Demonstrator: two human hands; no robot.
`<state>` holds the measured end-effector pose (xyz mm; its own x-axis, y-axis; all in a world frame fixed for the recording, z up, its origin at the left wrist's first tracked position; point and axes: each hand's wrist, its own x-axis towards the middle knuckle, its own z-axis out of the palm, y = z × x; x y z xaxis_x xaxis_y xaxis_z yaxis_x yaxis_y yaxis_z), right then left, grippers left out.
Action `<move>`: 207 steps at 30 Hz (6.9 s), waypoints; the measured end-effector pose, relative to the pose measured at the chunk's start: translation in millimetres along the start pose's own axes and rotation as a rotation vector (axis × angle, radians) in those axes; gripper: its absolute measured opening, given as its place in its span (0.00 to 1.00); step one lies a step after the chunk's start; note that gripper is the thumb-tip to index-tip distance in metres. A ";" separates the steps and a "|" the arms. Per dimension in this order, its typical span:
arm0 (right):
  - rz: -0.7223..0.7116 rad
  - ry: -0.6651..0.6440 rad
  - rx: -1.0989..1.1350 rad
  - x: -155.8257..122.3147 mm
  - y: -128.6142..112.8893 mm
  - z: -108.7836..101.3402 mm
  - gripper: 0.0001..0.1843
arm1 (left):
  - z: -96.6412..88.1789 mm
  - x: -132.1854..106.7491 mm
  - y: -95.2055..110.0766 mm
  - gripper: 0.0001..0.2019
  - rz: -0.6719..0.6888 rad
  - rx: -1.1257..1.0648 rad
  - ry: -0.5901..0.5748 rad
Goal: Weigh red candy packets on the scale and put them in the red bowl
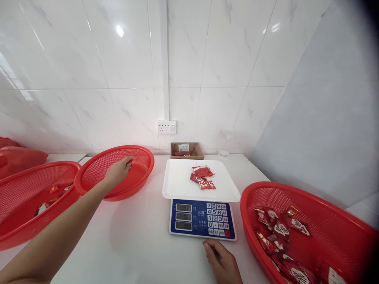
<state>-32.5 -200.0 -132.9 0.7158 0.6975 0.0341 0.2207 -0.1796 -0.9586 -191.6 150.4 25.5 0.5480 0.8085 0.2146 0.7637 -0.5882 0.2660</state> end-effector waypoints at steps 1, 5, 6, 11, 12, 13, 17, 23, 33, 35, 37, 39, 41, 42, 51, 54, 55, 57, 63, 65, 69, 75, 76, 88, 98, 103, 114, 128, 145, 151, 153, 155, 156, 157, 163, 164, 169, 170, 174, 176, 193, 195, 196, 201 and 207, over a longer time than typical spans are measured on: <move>0.000 0.010 0.004 0.0 -0.1 -0.1 0.17 | 1.5 0.2 -4.1 0.19 0.008 0.034 -0.026; -0.008 -0.029 -0.033 0.3 -0.6 -1.7 0.18 | 12.6 3.7 -0.3 0.26 0.081 0.209 -0.045; -0.010 -0.039 -0.043 0.3 -0.8 -2.1 0.18 | 16.3 4.4 6.4 0.26 0.116 0.219 -0.019; -0.011 -0.028 -0.047 0.6 -1.2 -2.7 0.18 | 41.7 -4.4 72.6 0.18 0.522 -0.066 0.082; -0.011 -0.031 -0.049 0.7 -1.4 -2.9 0.18 | 48.1 -9.0 90.0 0.16 0.607 -0.131 0.053; -0.013 -0.039 -0.055 0.8 -1.7 -3.1 0.18 | 54.4 -14.0 107.7 0.16 0.682 -0.180 0.015; -0.034 -0.039 -0.077 0.4 -3.9 -4.1 0.17 | 76.7 -30.1 169.4 0.15 0.864 -0.230 -0.076; -0.042 -0.014 -0.079 -0.9 -5.2 -4.1 0.18 | 97.5 -24.5 204.2 0.10 0.819 -0.268 -0.156; -0.039 -0.035 -0.078 -0.4 -5.8 -3.8 0.18 | 77.6 -51.4 182.5 0.15 0.690 -0.470 -0.160; -0.042 -0.035 -0.076 -0.4 -3.8 -3.6 0.19 | 69.8 -63.4 177.8 0.16 0.641 -0.536 -0.203; -0.046 -0.043 -0.076 -0.4 -1.7 -3.6 0.19 | 64.4 -75.3 173.2 0.16 0.580 -0.650 -0.281; -0.044 -0.051 -0.064 -0.4 -1.3 -4.0 0.19 | 62.6 -87.0 168.9 0.15 0.514 -0.785 -0.372; -0.035 -0.051 -0.019 -0.1 -5.6 -4.9 0.19 | 64.2 -98.9 165.8 0.15 0.462 -0.881 -0.447; -0.039 -0.040 0.019 0.1 -10.3 -5.5 0.20 | 65.9 -105.0 164.8 0.15 0.445 -0.912 -0.477; -0.111 0.025 0.127 8.6 -76.7 -20.5 0.18 | 77.5 -148.4 165.9 0.13 0.529 -0.933 -0.497; -0.082 -0.087 0.042 9.3 -82.8 -26.7 0.16 | 77.0 -148.0 165.0 0.10 0.417 -1.072 -0.569; -0.079 -0.120 0.054 9.2 -83.5 -27.7 0.15 | 76.6 -147.1 165.2 0.11 0.369 -1.150 -0.625; -0.064 -0.156 0.144 9.0 -84.1 -28.0 0.17 | 75.6 -145.9 166.6 0.14 0.287 -1.299 -0.743; -0.049 -0.049 0.270 10.9 -80.8 -25.8 0.20 | 74.8 -151.0 171.8 0.15 0.119 -1.501 -0.691; -0.034 -0.047 0.212 11.6 -78.0 -26.6 0.17 | 75.5 -152.6 171.8 0.15 0.073 -1.527 -0.667; -0.024 -0.044 0.132 13.4 -72.3 -28.2 0.17 | 77.4 -152.1 170.2 0.14 -0.010 -1.545 -0.724; -0.005 -0.057 0.125 15.1 -70.5 -28.7 0.17 | 80.1 -148.3 166.6 0.13 -0.028 -1.568 -0.734; -0.003 -0.057 0.125 15.1 -70.7 -28.8 0.17 | 80.4 -148.0 166.2 0.13 -0.028 -1.565 -0.732; 0.004 -0.081 0.011 15.1 -71.7 -31.4 0.15 | 83.0 -145.1 163.1 0.14 0.017 -1.479 -0.751; 0.029 -0.124 -0.006 14.0 -73.0 -26.9 0.15 | 88.7 -145.2 162.5 0.15 -0.038 -1.524 -0.775; 0.026 -0.126 0.052 14.7 -70.7 -26.6 0.15 | 89.3 -145.4 163.1 0.14 -0.055 -1.548 -0.794; 0.128 -0.161 0.242 14.1 -71.4 -26.6 0.15 | 85.4 -144.5 165.2 0.16 -0.075 -1.542 -0.962; -0.159 -0.144 -0.127 5.6 -90.9 -33.1 0.11 | 80.9 -149.7 161.7 0.11 0.261 -1.369 -0.645; 0.074 -0.044 0.260 6.3 -84.1 -33.2 0.25 | 64.6 -149.5 170.4 0.15 0.182 -1.646 -0.760; 0.023 -0.083 0.150 6.5 -91.4 -30.1 0.16 | 69.9 -153.0 168.9 0.17 0.228 -1.590 -0.758; 0.023 -0.090 0.144 6.1 -91.3 -30.0 0.16 | 70.6 -153.1 167.4 0.18 0.218 -1.578 -0.757; 0.027 -0.088 0.140 5.8 -90.0 -29.4 0.16 | 70.7 -153.0 166.6 0.18 0.204 -1.588 -0.752; 0.032 -0.085 0.138 5.7 -89.2 -28.9 0.16 | 70.6 -153.0 166.6 0.18 0.193 -1.599 -0.751; 0.035 -0.081 0.139 5.7 -88.4 -28.5 0.16 | 70.4 -153.0 166.8 0.19 0.182 -1.613 -0.753; 0.018 -0.176 0.143 4.2 -86.6 -30.8 0.14 | 67.5 -149.3 167.1 0.19 0.115 -1.660 -0.707; 0.000 -0.217 0.150 3.7 -86.6 -31.8 0.14 | 66.2 -147.5 166.3 0.18 0.116 -1.642 -0.712; -0.029 -0.243 0.190 3.1 -83.1 -30.4 0.13 | 59.6 -139.6 162.0 0.22 0.242 -1.457 -0.825; -0.015 -0.209 0.201 3.2 -81.5 -28.0 0.12 | 59.4 -139.4 161.9 0.22 0.256 -1.454 -0.803; 0.034 -0.022 0.379 3.5 -75.3 -14.2 0.11 | 65.5 -143.0 163.0 0.16 0.263 -1.484 -0.775; 0.070 -0.009 0.473 3.4 -74.6 -8.1 0.12 | 70.5 -145.0 162.7 0.13 0.243 -1.483 -0.800; 0.195 -0.007 0.315 5.5 -70.0 -10.8 0.19 | 77.5 -132.0 146.5 0.11 0.087 -1.326 -0.756; 0.191 -0.005 0.314 5.0 -69.2 -11.1 0.18 | 78.2 -131.7 146.7 0.11 0.082 -1.348 -0.761; 0.190 -0.006 0.315 4.9 -69.0 -11.2 0.18 | 78.6 -131.7 146.8 0.11 0.084 -1.358 -0.761; 0.184 -0.013 0.325 5.5 -69.8 -10.8 0.17 | 79.9 -132.0 147.0 0.11 0.081 -1.384 -0.753; 0.185 -0.003 0.343 5.6 -71.2 -9.9 0.16 | 79.1 -131.7 146.9 0.11 0.071 -1.390 -0.739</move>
<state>-37.7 -190.2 -61.7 0.7210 0.6768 -0.1484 -0.1464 -0.0606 -0.9874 -124.6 -41.1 -38.1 0.9241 0.3649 -0.1140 0.0599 0.1563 0.9859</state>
